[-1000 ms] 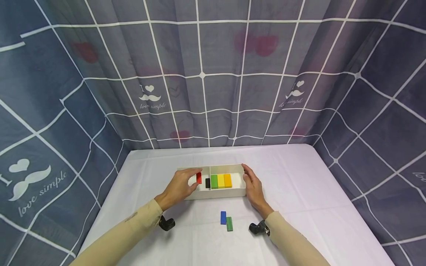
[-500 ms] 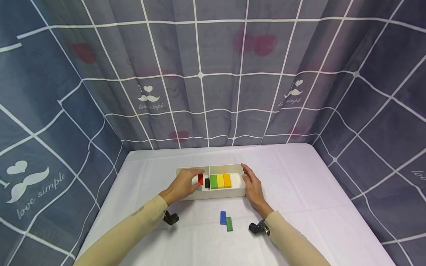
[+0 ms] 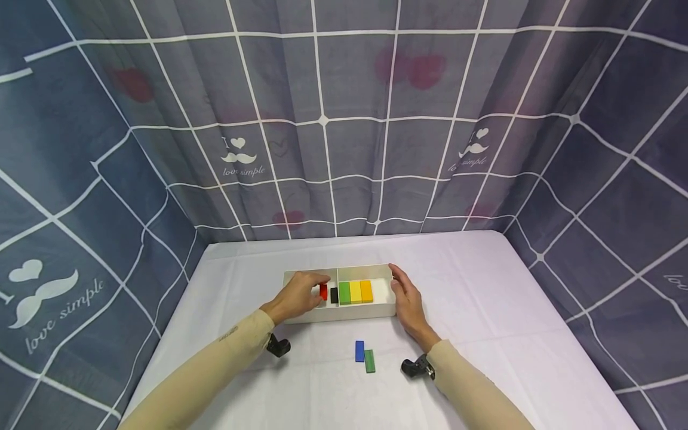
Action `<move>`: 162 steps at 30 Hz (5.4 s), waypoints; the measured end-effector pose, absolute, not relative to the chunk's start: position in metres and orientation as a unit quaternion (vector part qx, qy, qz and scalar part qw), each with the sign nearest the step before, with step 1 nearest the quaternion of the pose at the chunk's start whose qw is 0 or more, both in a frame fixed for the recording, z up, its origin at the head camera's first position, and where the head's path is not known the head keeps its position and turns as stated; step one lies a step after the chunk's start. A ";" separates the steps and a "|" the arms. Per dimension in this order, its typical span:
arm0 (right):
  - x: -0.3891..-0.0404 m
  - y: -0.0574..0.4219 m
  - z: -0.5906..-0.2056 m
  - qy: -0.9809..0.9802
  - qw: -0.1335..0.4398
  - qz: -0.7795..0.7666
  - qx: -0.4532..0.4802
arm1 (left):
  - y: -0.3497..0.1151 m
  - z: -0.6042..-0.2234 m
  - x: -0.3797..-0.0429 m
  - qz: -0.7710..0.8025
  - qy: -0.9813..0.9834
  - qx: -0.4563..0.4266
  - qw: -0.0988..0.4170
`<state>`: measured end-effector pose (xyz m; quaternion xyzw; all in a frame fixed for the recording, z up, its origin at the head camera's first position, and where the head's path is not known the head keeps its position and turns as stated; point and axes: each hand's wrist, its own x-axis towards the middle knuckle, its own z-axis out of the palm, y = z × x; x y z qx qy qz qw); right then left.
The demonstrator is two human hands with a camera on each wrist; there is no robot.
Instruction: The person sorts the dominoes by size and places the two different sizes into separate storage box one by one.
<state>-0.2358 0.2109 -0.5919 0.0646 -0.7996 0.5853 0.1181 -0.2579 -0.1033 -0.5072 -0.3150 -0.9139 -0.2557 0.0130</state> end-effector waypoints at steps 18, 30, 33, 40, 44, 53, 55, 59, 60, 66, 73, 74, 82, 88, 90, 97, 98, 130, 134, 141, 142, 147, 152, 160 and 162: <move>-0.237 0.211 -0.594 -0.797 0.121 0.588 0.065 | -0.099 -0.525 -0.282 -0.275 -0.904 -0.327 -0.023; -0.236 0.210 -0.595 -0.803 0.116 0.582 0.058 | -0.092 -0.519 -0.278 -0.261 -0.918 -0.291 -0.063; -0.236 0.210 -0.595 -0.802 0.115 0.583 0.056 | -0.092 -0.520 -0.279 -0.261 -0.920 -0.284 -0.072; -0.235 0.210 -0.592 -0.802 0.112 0.583 0.056 | -0.091 -0.520 -0.281 -0.259 -0.920 -0.283 -0.074; -0.235 0.210 -0.591 -0.804 0.111 0.582 0.056 | -0.090 -0.519 -0.281 -0.262 -0.918 -0.288 -0.073; -0.235 0.210 -0.590 -0.806 0.115 0.578 0.055 | -0.091 -0.520 -0.282 -0.268 -0.918 -0.282 -0.079; -0.236 0.210 -0.591 -0.806 0.118 0.578 0.055 | -0.091 -0.519 -0.281 -0.274 -0.916 -0.281 -0.078; -0.237 0.211 -0.591 -0.803 0.120 0.581 0.057 | -0.092 -0.517 -0.280 -0.282 -0.914 -0.282 -0.073; -0.237 0.211 -0.591 -0.803 0.120 0.582 0.056 | -0.092 -0.517 -0.280 -0.284 -0.914 -0.280 -0.073; -0.237 0.212 -0.593 -0.804 0.117 0.581 0.056 | -0.093 -0.518 -0.279 -0.298 -0.915 -0.265 -0.068; -0.238 0.211 -0.593 -0.794 0.117 0.594 0.052 | -0.093 -0.503 -0.276 -0.313 -0.912 -0.258 -0.066; -0.238 0.211 -0.593 -0.793 0.118 0.596 0.053 | -0.093 -0.501 -0.275 -0.313 -0.912 -0.259 -0.063; -0.238 0.211 -0.594 -0.797 0.117 0.590 0.054 | -0.089 -0.483 -0.268 -0.306 -0.911 -0.275 -0.040; -0.238 0.211 -0.595 -0.803 0.118 0.582 0.053 | -0.086 -0.471 -0.258 -0.331 -0.898 -0.286 -0.050; -0.238 0.211 -0.595 -0.802 0.119 0.583 0.054 | -0.085 -0.469 -0.255 -0.338 -0.893 -0.293 -0.050; -0.237 0.209 -0.595 -0.797 0.130 0.588 0.058 | -0.083 -0.466 -0.246 -0.339 -0.885 -0.317 -0.045; -0.237 0.209 -0.595 -0.798 0.132 0.585 0.058 | -0.082 -0.466 -0.245 -0.337 -0.885 -0.319 -0.044; -0.237 0.211 -0.594 -0.799 0.116 0.586 0.061 | -0.066 -0.474 -0.202 -0.330 -0.870 -0.361 -0.066; -0.236 0.211 -0.593 -0.799 0.115 0.587 0.058 | -0.064 -0.480 -0.197 -0.346 -0.863 -0.360 -0.082; -0.237 0.211 -0.594 -0.794 0.117 0.594 0.063 | -0.062 -0.489 -0.190 -0.335 -0.863 -0.371 -0.077; -0.237 0.211 -0.594 -0.793 0.116 0.594 0.062 | -0.062 -0.490 -0.189 -0.335 -0.862 -0.372 -0.077; -0.236 0.211 -0.594 -0.792 0.115 0.597 0.062 | -0.061 -0.501 -0.186 -0.325 -0.862 -0.383 -0.073; -0.238 0.213 -0.596 -0.790 0.117 0.599 0.060 | -0.061 -0.511 -0.183 -0.320 -0.861 -0.389 -0.069; -0.239 0.212 -0.595 -0.793 0.116 0.595 0.058 | -0.059 -0.524 -0.177 -0.319 -0.857 -0.402 -0.053; -0.239 0.212 -0.594 -0.795 0.113 0.593 0.056 | -0.057 -0.527 -0.174 -0.319 -0.857 -0.402 -0.052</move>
